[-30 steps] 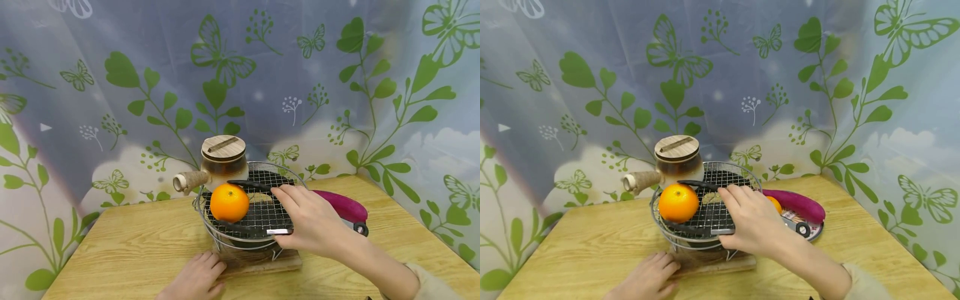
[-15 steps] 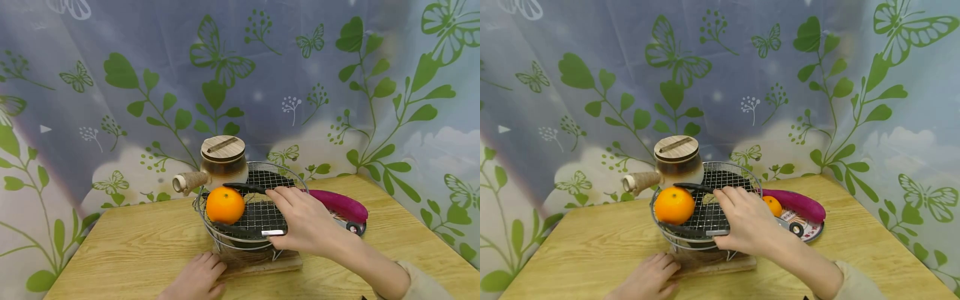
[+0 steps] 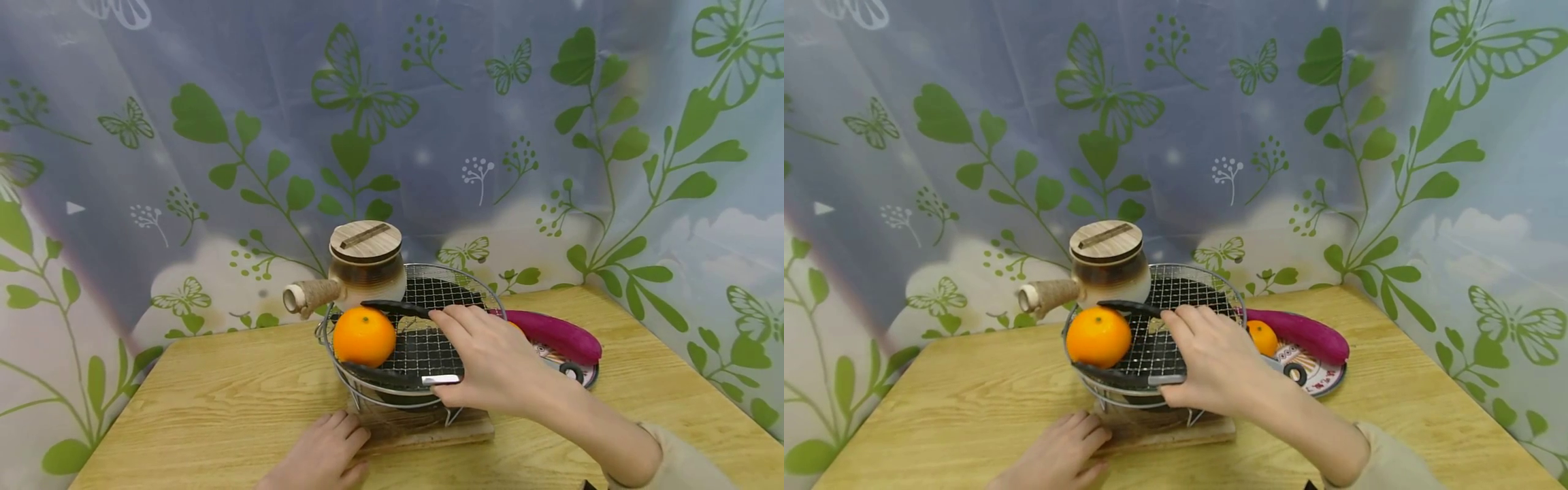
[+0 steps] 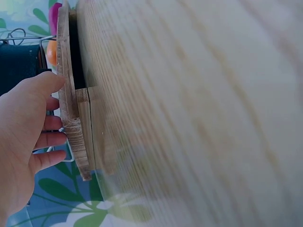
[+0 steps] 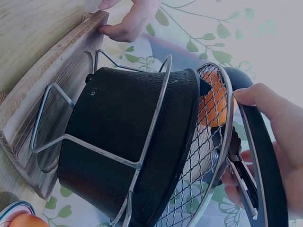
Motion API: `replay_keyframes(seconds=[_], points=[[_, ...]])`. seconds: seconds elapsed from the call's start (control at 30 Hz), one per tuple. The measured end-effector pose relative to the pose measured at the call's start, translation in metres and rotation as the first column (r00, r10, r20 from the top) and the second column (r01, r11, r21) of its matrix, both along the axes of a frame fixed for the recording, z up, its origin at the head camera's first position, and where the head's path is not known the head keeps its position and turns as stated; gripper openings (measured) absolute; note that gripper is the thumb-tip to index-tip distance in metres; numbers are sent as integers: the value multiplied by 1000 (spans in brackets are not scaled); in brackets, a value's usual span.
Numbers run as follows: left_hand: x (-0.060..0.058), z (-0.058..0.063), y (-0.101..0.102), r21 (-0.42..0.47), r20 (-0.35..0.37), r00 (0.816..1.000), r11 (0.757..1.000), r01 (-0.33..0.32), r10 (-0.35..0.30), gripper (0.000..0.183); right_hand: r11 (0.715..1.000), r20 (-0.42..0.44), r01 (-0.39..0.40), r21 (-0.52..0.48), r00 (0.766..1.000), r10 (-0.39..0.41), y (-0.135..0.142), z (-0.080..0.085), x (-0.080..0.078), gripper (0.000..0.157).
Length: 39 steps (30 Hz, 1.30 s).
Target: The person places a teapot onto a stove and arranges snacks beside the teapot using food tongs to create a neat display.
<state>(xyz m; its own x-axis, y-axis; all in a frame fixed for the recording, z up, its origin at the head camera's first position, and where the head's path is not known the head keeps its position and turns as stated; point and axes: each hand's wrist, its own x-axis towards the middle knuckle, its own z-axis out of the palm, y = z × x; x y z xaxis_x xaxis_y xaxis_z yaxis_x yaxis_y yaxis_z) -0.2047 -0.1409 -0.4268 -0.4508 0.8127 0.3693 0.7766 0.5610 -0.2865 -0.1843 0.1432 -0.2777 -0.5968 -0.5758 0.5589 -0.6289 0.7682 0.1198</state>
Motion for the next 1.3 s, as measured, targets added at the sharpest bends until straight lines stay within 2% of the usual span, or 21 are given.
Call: replay_keyframes(seconds=[0.2, 0.4, 0.63, 0.83, 1.3], points=[[0, 1, 0, -8, 38, 999, 1000, -13, 13, 25, 1000, 20, 6, 4, 1000, -6, -1, 1, 0, 81], [-1, 0, 0, 14, -21, 1000, 1000, 15, -15, 27, 1000, 24, 14, 17, 1000, -15, -3, 3, -1, 82], [-1, 2, 0, 9, -11, 1000, 1000, 21, -20, 27, 999, 55, 38, 25, 998, -39, -6, 4, 0, 83], [-4, -2, 0, 47, -49, 998, 998, 46, -44, 28, 999, 80, 39, 20, 996, -40, -7, 5, -1, 83], [-1, -1, 0, 6, 1, 1000, 1000, 11, -11, 27, 999, 114, 42, 14, 993, -44, -7, 4, 0, 87]])
